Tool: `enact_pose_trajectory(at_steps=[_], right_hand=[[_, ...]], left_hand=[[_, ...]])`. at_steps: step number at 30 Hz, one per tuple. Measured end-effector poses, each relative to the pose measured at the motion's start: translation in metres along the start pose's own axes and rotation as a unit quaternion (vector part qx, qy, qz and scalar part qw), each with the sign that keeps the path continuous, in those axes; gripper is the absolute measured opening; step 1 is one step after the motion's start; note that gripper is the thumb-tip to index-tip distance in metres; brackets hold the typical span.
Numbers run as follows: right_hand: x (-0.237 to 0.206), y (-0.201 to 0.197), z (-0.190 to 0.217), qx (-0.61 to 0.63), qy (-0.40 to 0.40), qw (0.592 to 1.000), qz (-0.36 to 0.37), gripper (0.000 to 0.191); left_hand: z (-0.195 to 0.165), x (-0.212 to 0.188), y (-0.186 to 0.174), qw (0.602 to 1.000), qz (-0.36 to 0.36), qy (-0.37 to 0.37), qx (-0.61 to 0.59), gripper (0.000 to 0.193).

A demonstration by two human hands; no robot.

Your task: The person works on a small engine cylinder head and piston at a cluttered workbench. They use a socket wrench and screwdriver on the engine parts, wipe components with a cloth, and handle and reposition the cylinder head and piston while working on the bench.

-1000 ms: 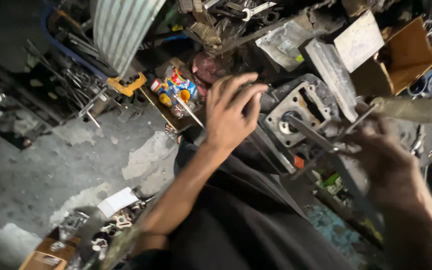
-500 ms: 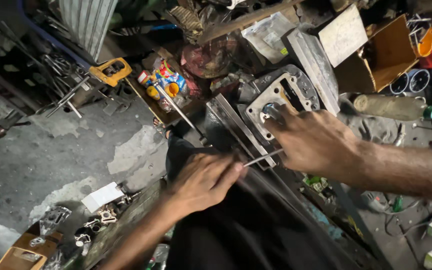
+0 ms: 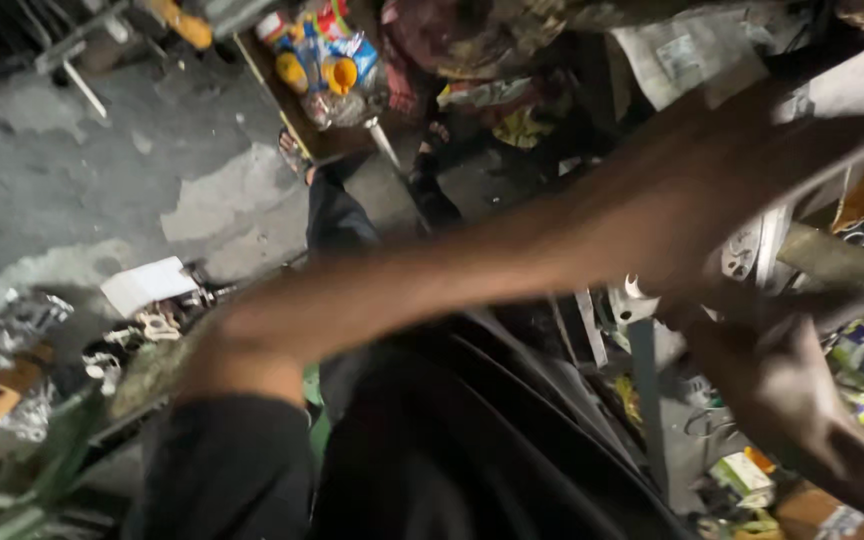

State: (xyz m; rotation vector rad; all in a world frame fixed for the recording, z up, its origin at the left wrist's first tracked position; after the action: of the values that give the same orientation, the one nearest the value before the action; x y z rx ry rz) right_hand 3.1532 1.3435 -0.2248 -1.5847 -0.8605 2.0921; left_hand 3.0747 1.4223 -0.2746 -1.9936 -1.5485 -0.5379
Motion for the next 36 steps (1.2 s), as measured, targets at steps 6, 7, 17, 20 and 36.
enact_pose_trajectory(at_steps=[6,7,17,20,36], right_hand=[[-0.028,0.039,-0.025,0.800,0.220,0.556,-0.047,0.047],[-0.031,0.043,-0.029,0.810,0.200,0.548,-0.052,0.050],[-0.122,-0.025,-0.097,0.411,0.034,0.809,-0.419,0.054],[-0.099,-0.034,-0.039,-0.146,-0.102,0.943,-0.282,0.066],[0.003,0.023,-0.001,-0.304,0.023,0.906,0.294,0.061]], left_hand=[[0.024,0.086,0.228,0.909,0.410,0.057,-0.039,0.083],[0.018,0.089,0.223,0.919,0.383,0.084,-0.040,0.082],[-0.115,-0.011,0.025,0.897,0.374,-0.036,0.233,0.048],[-0.129,-0.057,0.032,0.930,0.302,-0.030,0.206,0.027],[-0.086,-0.166,-0.013,0.990,-0.100,-0.011,0.102,0.077]])
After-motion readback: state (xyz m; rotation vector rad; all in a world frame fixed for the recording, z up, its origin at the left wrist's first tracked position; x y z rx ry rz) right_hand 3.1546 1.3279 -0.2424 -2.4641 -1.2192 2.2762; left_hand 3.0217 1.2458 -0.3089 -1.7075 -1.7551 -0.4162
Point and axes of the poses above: each hand's wrist, its own x-axis towards the middle knuckle, its own y-axis out of the palm, z = x × y, the point moved 7 cm from there along x, towards the middle knuckle, and after that the axes turned 5 degrees about y, right-handed, at the moved point
